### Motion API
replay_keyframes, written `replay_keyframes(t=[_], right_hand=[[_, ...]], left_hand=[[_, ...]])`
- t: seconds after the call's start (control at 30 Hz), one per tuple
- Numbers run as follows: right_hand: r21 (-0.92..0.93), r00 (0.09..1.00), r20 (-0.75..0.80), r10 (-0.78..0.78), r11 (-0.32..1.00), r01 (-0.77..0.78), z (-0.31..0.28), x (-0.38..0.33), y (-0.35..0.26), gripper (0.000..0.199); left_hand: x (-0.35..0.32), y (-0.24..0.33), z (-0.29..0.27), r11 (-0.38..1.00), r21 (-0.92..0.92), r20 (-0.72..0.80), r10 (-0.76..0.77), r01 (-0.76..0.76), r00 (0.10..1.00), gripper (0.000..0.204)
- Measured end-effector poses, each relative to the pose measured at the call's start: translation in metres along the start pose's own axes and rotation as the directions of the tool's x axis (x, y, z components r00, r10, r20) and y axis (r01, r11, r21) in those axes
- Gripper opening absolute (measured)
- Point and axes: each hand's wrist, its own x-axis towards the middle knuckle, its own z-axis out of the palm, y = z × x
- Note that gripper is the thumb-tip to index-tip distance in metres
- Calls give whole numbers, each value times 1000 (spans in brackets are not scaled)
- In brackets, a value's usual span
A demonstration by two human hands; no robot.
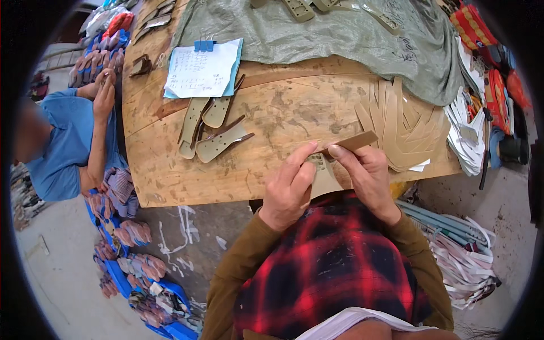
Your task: The person repeatedly picks up a beige shoe sole and a green strap, aligns them, and presses them together. The person handles the parts one at a time, folding the strap over the sole and pressing the edges to secure them. A coworker is visible in the background performing similar assembly tasks.
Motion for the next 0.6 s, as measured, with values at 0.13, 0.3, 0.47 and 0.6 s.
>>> replay_keyframes(t=[0.13,0.3,0.47,0.6], right_hand=[[-44,998,-58,-18,999,15,2,-2,-4,19],[25,995,-91,36,999,-34,2,-7,-3,20],[120,992,-100,77,991,-65,1,-9,-7,23],[122,989,-81,124,986,-114,-6,-14,-9,26]], left_hand=[[-1,-1,12,999,32,-7,-33,33,999,24],[-3,-2,23,996,74,26,-56,54,998,31],[-2,0,27,994,69,13,-87,86,996,35],[0,1,29,992,103,20,-70,68,997,36]])
